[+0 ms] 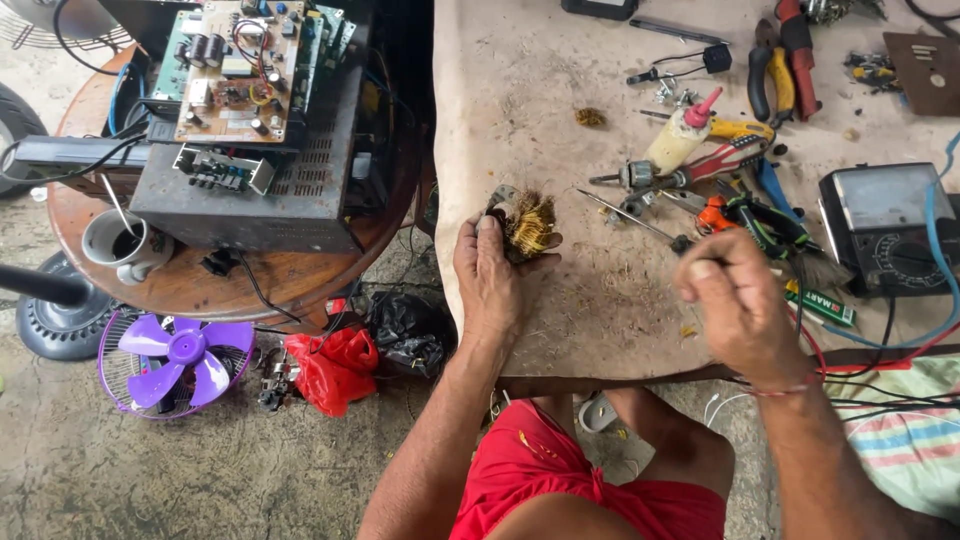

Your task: A person is meticulously cleaning and inspecting a copper-wound electronic component using a small hand tool at a repair bench.

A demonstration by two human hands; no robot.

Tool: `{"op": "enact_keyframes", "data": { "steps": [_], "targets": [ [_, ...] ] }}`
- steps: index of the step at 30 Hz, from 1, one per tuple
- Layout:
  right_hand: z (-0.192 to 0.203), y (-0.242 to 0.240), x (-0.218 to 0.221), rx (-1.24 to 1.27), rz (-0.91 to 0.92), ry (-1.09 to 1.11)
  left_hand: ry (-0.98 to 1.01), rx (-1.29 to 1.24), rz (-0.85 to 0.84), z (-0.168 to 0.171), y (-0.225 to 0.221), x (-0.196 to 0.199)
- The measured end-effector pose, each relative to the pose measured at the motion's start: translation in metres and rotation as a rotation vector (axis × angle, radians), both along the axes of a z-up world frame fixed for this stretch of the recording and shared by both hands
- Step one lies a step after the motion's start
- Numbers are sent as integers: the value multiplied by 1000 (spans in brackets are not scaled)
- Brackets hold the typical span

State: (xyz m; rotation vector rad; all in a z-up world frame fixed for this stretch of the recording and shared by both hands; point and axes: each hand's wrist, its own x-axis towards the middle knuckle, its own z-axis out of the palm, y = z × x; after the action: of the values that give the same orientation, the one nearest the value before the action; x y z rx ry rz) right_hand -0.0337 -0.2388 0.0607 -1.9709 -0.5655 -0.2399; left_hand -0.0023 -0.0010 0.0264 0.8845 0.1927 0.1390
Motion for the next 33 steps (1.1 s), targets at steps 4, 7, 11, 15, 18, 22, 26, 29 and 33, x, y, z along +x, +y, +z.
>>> {"op": "enact_keyframes", "data": {
  "steps": [4,7,11,15,18,22,26,29,33],
  "targets": [
    [7,-42,-23,16,-124,100,81,-83,55,-5,0,5],
    [5,-78,-33,103,-198,116,38,-47,107,-3,1,7],
    [12,-69,-41,276,-245,137,44,-38,152,-2,-3,6],
    [11,-55,-30,-203,-366,95,-12,-49,294,-5,3,8],
    [0,-67,-26,-61,-388,147,74,-125,501,-8,8,8],
    [5,-38,-27,256,-261,83,-53,-164,419,-24,2,15],
    [-7,-5,-12,447,22,-4,-85,-156,441,-27,2,10],
    [1,25,-11,241,-5,46,-87,-111,460,-27,0,8],
    [-21,37,-10,288,-42,98,-72,429,389,-52,12,4]
  ]
}}
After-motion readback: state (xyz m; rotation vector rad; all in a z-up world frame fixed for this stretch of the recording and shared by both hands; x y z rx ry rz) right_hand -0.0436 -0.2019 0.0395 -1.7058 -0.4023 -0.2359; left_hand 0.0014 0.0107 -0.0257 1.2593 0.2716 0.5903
